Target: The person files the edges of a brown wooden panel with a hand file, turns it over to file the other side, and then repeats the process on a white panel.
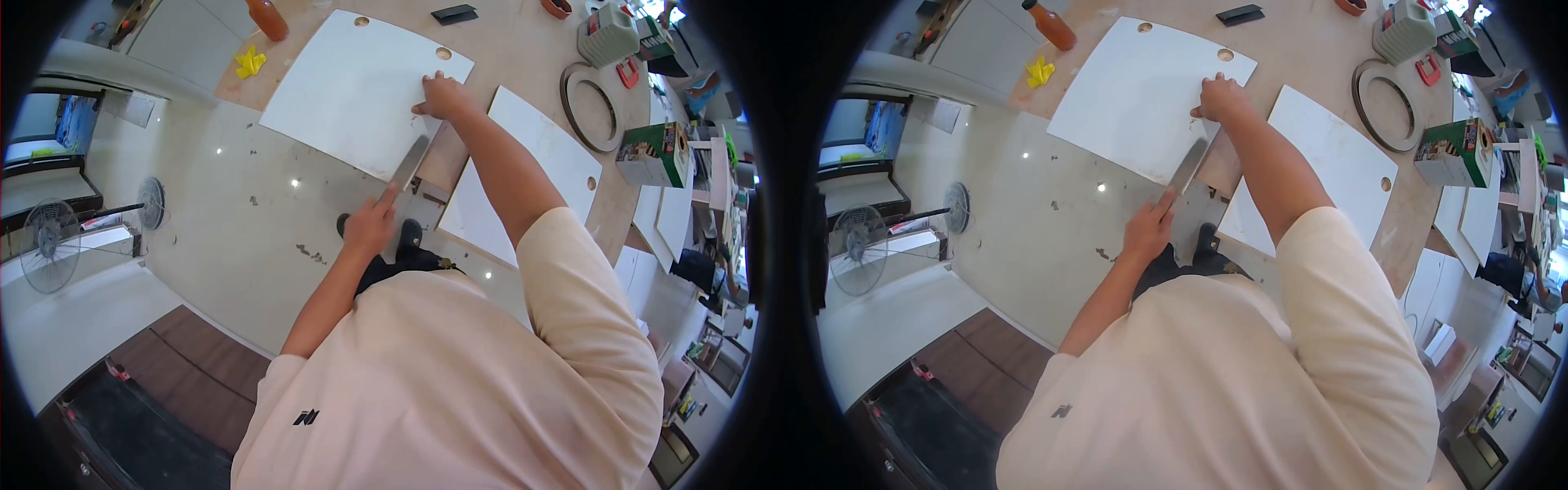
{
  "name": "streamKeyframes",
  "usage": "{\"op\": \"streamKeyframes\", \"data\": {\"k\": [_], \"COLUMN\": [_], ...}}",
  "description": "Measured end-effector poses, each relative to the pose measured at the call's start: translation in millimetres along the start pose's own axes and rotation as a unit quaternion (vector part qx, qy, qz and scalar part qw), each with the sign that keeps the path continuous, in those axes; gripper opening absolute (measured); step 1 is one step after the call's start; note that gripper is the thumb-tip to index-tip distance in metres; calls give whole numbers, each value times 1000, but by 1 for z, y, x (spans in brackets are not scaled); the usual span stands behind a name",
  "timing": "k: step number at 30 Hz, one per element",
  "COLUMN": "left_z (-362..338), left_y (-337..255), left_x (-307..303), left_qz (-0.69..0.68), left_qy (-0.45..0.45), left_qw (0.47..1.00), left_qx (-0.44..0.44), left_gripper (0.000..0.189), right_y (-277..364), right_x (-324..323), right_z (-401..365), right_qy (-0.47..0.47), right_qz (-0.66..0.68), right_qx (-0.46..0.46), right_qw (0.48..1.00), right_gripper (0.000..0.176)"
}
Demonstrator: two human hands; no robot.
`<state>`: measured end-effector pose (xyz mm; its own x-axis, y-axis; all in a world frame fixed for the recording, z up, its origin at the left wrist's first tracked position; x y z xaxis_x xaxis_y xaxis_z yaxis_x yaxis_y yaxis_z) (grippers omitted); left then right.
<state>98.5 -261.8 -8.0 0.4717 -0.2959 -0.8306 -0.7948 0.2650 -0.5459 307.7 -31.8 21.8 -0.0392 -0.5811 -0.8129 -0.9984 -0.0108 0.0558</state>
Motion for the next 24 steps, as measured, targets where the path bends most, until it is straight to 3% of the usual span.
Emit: {"op": "streamKeyframes", "data": {"k": [5,8,11,14,17,20,23,24], "left_z": [-78,-19,8,-41,-87,-40,2,-2], "left_y": [30,1,-16,9,25,1,-22,-17], "left_x": [1,18,10,4,0,17,13,12], "left_qz": [-38,-21,10,-15,-31,-10,11,0], "left_qy": [-6,-2,40,-21,65,7,64,41], "left_qw": [999,1000,999,1000,996,1000,998,999], "left_qx": [-12,22,-9,0,-55,-1,-27,-18], "left_gripper": [53,53,54,54,53,53,52,52], "right_y": [-2,0,0,-2,-1,0,-2,-1], "right_x": [7,3,1,4,2,3,3,0], "right_z": [-4,-5,-6,-2,-9,-7,-7,-7], "right_qy": [-22,5,6,3,-4,10,6,5], "right_qz": [13,16,5,17,28,34,31,27], "right_qx": [-5,7,7,12,15,19,12,10], "right_qw": [1000,1000,1000,1000,999,999,999,1000], "right_gripper": [82,81,81,79,79,78,79,80]}}
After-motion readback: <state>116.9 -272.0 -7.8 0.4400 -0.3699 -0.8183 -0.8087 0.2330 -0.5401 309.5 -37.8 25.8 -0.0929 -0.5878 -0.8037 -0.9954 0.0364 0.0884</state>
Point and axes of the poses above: each hand's wrist, its own z-axis towards the middle knuckle, its own x-axis out of the palm, y = z × x, the point moved 4 cm from there along z, towards the middle knuckle, and after that the axes turned 12 degrees about y, right-handed, at the moved point
